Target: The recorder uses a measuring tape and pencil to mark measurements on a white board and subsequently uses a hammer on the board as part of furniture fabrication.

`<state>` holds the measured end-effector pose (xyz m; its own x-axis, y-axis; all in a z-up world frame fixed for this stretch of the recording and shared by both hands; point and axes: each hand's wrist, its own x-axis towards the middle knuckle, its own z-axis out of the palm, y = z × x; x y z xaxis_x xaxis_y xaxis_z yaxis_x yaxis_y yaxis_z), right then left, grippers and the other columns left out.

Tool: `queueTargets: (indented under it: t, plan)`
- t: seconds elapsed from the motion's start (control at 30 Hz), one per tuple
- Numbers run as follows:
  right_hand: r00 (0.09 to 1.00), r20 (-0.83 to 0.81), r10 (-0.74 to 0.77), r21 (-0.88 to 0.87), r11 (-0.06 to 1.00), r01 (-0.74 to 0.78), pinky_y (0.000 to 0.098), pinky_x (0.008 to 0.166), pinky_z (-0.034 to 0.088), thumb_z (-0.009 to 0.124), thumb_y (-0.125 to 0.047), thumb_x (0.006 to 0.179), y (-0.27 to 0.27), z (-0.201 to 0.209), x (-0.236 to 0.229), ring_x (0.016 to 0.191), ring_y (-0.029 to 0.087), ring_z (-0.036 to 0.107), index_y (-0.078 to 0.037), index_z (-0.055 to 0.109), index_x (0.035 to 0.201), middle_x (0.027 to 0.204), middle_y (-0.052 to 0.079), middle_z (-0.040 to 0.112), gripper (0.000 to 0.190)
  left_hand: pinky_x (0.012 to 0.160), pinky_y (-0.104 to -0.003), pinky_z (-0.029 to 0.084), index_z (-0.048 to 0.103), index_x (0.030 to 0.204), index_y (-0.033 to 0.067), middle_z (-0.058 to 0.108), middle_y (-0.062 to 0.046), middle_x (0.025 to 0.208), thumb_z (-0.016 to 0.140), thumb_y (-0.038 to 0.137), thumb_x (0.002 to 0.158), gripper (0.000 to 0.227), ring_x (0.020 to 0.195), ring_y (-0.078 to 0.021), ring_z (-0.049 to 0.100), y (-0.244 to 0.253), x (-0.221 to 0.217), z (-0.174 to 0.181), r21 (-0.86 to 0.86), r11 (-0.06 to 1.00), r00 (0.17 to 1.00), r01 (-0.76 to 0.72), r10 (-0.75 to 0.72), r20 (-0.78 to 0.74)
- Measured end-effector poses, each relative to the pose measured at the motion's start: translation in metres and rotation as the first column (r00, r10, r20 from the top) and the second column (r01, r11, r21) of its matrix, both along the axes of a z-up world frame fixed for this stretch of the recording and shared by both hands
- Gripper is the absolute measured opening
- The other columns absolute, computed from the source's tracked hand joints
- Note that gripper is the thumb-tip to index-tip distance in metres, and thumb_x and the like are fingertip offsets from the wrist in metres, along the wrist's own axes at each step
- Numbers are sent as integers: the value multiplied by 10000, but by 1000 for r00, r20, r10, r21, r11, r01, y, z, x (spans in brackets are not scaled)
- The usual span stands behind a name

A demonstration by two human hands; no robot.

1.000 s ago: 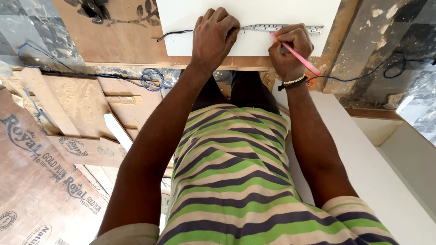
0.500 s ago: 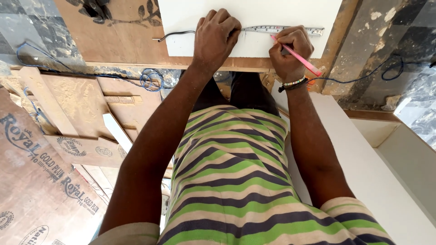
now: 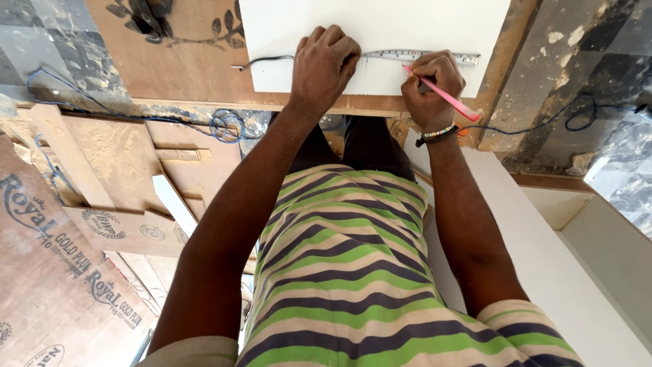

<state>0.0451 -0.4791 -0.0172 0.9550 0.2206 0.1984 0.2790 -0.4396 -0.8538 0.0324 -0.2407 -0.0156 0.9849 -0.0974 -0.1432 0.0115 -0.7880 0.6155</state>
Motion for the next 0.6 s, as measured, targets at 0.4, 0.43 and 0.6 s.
queueTargets:
  t: [0.4,0.43,0.6]
  plan:
    - [999,27,-26,0,1000,26,334,713,598,654,136,822,-3,-10,-2,833,204,686,-44,534,865,943,112,702,221,883,-419,482,737,937,118,630,-2,924,784,212,933,105,937,-197,612,-1,2,13,-37,999,999,-31,31,-9]
    - [999,27,-29,0,1000,29,334,713,598,654,136,822,-13,-19,-8,833,204,686,-44,534,865,943,112,702,221,883,-419,482,737,937,118,630,-2,924,784,212,933,105,937,-197,612,-1,0,4,-36,999,1000,-29,28,-9]
    - [956,-133,-263,316,903,292,274,610,579,559,-147,1059,-51,-22,-15,736,138,665,-61,665,969,1012,82,704,163,895,-432,491,731,925,109,635,-15,933,761,202,926,98,944,-206,610,1,5,19,-50,998,999,-27,26,-21]
